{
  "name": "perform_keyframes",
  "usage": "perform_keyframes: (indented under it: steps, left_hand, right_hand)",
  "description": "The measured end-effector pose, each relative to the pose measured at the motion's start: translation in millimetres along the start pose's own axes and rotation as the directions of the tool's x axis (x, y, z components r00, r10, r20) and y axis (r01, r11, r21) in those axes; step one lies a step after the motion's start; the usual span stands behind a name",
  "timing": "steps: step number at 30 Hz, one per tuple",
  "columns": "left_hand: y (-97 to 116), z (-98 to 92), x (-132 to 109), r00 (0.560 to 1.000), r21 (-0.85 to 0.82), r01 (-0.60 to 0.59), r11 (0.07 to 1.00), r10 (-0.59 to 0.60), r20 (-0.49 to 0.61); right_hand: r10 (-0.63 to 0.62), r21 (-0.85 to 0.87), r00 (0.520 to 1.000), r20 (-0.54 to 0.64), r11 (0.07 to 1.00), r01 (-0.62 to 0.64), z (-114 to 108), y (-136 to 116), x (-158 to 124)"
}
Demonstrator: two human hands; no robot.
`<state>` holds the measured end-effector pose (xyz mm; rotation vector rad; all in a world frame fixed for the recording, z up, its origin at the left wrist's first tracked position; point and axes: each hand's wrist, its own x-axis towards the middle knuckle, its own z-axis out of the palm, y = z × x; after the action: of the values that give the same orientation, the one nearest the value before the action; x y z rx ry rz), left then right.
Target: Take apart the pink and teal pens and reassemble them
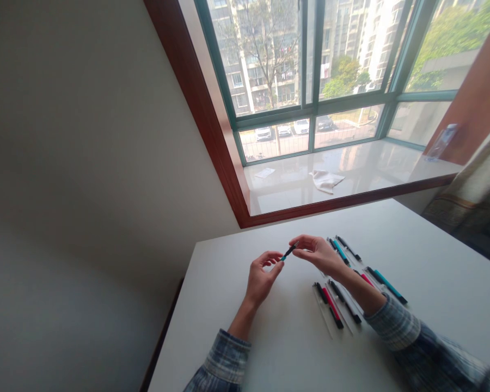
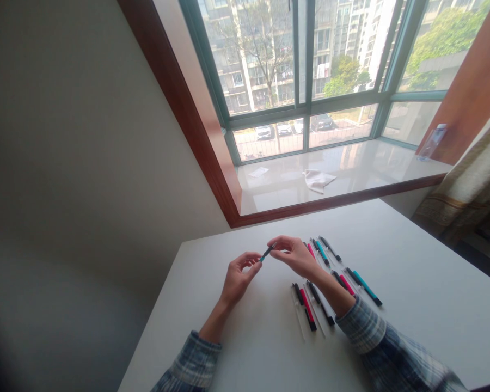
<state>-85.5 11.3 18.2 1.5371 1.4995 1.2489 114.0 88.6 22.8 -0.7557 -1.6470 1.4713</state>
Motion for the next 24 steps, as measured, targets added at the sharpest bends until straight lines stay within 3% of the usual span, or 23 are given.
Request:
perform_keyframes:
  steps: [13,20,24]
  left_hand:
    - [-3.1,-0.7,1.5,0.999,0.022,-0.022,1.000,0.022,-0.029]
    - [-4.4,-0.9,1.6,0.999,0.031,-0.010,0.999,0.011,-0.039]
    - [-1.5,-1.5,1.0,0.999,0.048,-0.029,0.998,0.031,-0.043]
  right_hand:
    - [-0.056,-0.290,0.997,-0.043,0.956,0.041,-0.1,-1.8,-3.0]
    - [-0.071,-0.259,0.997,-0.032,0.964,0.061,-2.4,-2.6,-3.9]
    - [-0.097,-0.331,0.995,-0.035,0.940,0.080,-2.1,-6.5,-4.7]
